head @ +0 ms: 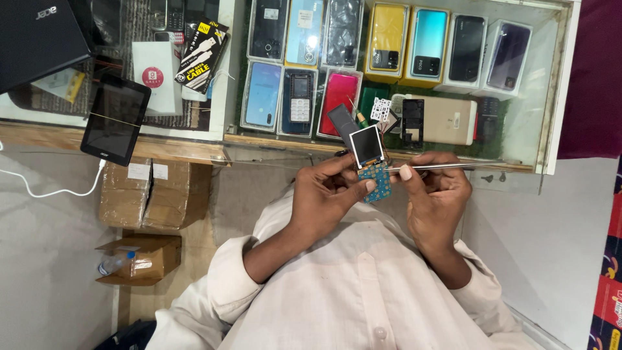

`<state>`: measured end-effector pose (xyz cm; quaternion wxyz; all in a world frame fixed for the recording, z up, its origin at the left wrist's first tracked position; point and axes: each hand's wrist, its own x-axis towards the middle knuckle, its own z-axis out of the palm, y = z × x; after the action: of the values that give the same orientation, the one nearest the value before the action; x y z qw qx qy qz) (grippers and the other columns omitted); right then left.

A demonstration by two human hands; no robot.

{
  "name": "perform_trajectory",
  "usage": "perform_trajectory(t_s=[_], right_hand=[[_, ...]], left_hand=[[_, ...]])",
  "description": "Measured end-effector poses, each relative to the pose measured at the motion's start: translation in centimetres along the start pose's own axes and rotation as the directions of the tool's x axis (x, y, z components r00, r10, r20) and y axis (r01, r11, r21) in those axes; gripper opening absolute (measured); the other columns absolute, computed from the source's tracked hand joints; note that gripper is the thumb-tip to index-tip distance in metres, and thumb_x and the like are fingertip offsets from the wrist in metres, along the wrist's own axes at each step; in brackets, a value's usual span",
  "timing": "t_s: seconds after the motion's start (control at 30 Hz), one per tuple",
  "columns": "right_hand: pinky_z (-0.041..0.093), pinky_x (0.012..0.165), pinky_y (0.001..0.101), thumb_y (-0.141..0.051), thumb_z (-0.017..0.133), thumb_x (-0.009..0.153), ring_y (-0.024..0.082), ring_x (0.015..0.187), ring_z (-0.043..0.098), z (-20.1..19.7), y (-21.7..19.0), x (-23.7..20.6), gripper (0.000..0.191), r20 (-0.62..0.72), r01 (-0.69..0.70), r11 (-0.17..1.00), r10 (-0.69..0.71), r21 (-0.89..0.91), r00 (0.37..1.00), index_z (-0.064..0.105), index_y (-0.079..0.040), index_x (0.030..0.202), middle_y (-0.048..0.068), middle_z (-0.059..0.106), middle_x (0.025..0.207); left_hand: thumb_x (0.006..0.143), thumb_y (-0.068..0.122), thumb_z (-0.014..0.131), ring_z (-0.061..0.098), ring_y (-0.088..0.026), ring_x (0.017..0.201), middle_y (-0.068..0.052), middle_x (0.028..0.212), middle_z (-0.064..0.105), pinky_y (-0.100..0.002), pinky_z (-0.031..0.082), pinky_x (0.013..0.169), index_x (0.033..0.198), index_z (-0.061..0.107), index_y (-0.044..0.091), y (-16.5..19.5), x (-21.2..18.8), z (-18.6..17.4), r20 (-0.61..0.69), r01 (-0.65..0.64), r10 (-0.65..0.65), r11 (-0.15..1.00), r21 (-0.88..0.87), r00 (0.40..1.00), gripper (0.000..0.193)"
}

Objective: The person cleans a small circuit board with a red tool, then attaches a battery and a small screen. They use tweezers to connect components and test the device, which lights up. Finally, they place the assembled unit into a black plastic casing.

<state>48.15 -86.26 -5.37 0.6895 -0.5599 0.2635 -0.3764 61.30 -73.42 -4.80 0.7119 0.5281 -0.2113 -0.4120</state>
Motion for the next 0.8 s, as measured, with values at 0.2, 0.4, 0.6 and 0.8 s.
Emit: perform_trajectory(t_s=[0.2, 0.4, 0.6, 0.8], right_hand=[[0.061, 0.083, 0.0298, 0.000, 0.075, 0.098, 0.016, 0.090, 0.072, 0.06, 0.13, 0.03, 0.024, -0.021, -0.002, 1.000, 0.001, -0.027, 1.000, 0.058, 0.003, 0.116, 0.011, 0.069, 0.102], [0.061, 0.083, 0.0288, 0.000, 0.075, 0.098, 0.016, 0.089, 0.072, 0.11, 0.19, 0.03, 0.025, -0.013, -0.002, 0.999, 0.001, -0.034, 1.000, 0.058, 0.003, 0.116, 0.012, 0.071, 0.101], [0.061, 0.083, 0.0289, -0.001, 0.074, 0.098, 0.017, 0.088, 0.072, 0.13, 0.16, 0.20, 0.024, 0.006, -0.001, 0.999, 0.002, -0.044, 1.000, 0.058, 0.003, 0.115, 0.013, 0.071, 0.100], [0.061, 0.082, 0.0289, 0.000, 0.075, 0.098, 0.016, 0.087, 0.072, 0.03, 0.26, 0.31, 0.021, -0.001, -0.016, 0.999, 0.016, -0.029, 1.000, 0.059, 0.002, 0.113, 0.012, 0.070, 0.099]], left_hand=[[0.092, -0.005, 0.075, 0.062, -0.001, 0.080, -0.002, 0.094, 0.075, -0.018, 0.051, 0.066, 0.136, 0.064, -0.004, 0.01, 0.04, -0.01, -0.003, -0.005, 0.005, 1.000, 0.009, 1.000, 0.046], [0.093, -0.005, 0.074, 0.061, -0.001, 0.080, -0.003, 0.093, 0.074, -0.018, 0.051, 0.067, 0.138, 0.064, -0.005, -0.02, 0.05, -0.10, 0.005, 0.004, -0.004, 1.000, -0.025, 1.000, 0.046], [0.093, -0.005, 0.074, 0.065, -0.002, 0.080, -0.006, 0.094, 0.077, -0.018, 0.053, 0.066, 0.137, 0.063, -0.005, -0.01, 0.11, -0.10, 0.006, -0.005, 0.005, 1.000, -0.009, 1.000, 0.045], [0.093, -0.006, 0.074, 0.065, -0.003, 0.079, -0.005, 0.092, 0.075, -0.019, 0.053, 0.066, 0.137, 0.064, -0.005, -0.09, 0.20, -0.05, 0.001, -0.003, 0.003, 1.000, -0.011, 1.000, 0.046]])
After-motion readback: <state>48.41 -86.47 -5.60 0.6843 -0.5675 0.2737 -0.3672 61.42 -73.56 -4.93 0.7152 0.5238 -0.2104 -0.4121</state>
